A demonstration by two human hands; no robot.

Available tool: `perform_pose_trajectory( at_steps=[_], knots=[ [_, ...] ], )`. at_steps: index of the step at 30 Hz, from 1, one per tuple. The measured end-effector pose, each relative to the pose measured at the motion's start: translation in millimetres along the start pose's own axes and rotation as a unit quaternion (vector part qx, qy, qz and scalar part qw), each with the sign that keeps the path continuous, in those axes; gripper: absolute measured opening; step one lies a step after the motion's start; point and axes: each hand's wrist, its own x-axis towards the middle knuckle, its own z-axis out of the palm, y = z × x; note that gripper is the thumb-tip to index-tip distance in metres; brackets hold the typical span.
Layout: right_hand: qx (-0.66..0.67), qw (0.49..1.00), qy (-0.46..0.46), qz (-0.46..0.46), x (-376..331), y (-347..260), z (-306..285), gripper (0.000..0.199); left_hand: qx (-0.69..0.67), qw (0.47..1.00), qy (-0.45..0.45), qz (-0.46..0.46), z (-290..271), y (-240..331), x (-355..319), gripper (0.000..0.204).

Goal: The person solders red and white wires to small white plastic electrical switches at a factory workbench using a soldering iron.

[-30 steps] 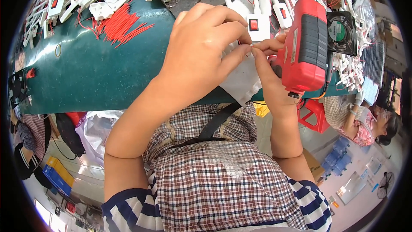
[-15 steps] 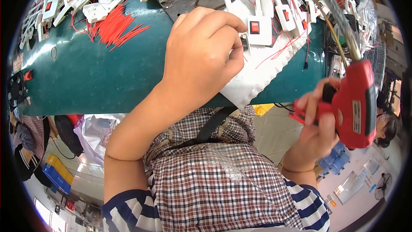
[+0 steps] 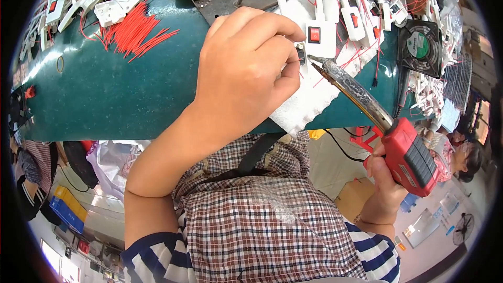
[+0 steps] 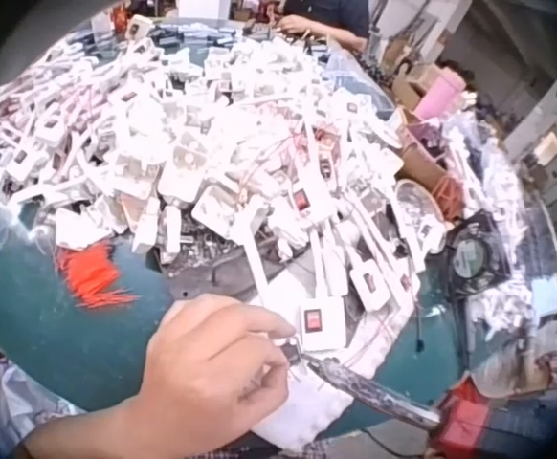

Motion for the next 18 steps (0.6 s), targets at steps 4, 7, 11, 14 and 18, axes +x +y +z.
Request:
perform_pose_trajectory(
  at_steps=[4, 7, 11, 14, 18],
  knots=[
    [-0.018, 0.998, 0.032, 0.057, 1.0, -10.8, 4.8, 0.034, -0.007, 1.0, 0.002, -0.001, 0.7, -0.1, 1.0, 0.019],
    [-0.025, 0.999, -0.005, 0.025, 2.6, -8.3, 3.2, 0.034, -0.008, 1.0, -0.001, -0.005, -0.7, 0.2, 0.7, 0.018],
    [-0.034, 0.999, -0.01, 0.013, 4.7, -3.6, 0.0, 0.032, -0.009, 1.0, 0.002, -0.002, 0.0, -1.1, 1.1, 0.018],
    [-0.049, 0.998, -0.027, -0.005, 6.2, -3.2, -0.2, 0.031, -0.006, 1.0, -0.002, -0.002, 0.2, -0.9, 1.2, 0.017],
    [-0.066, 0.995, -0.063, -0.042, 7.5, 5.1, -6.9, 0.032, -0.004, 1.0, -0.004, 0.0, -0.4, -1.5, 0.8, 0.017]
  ],
)
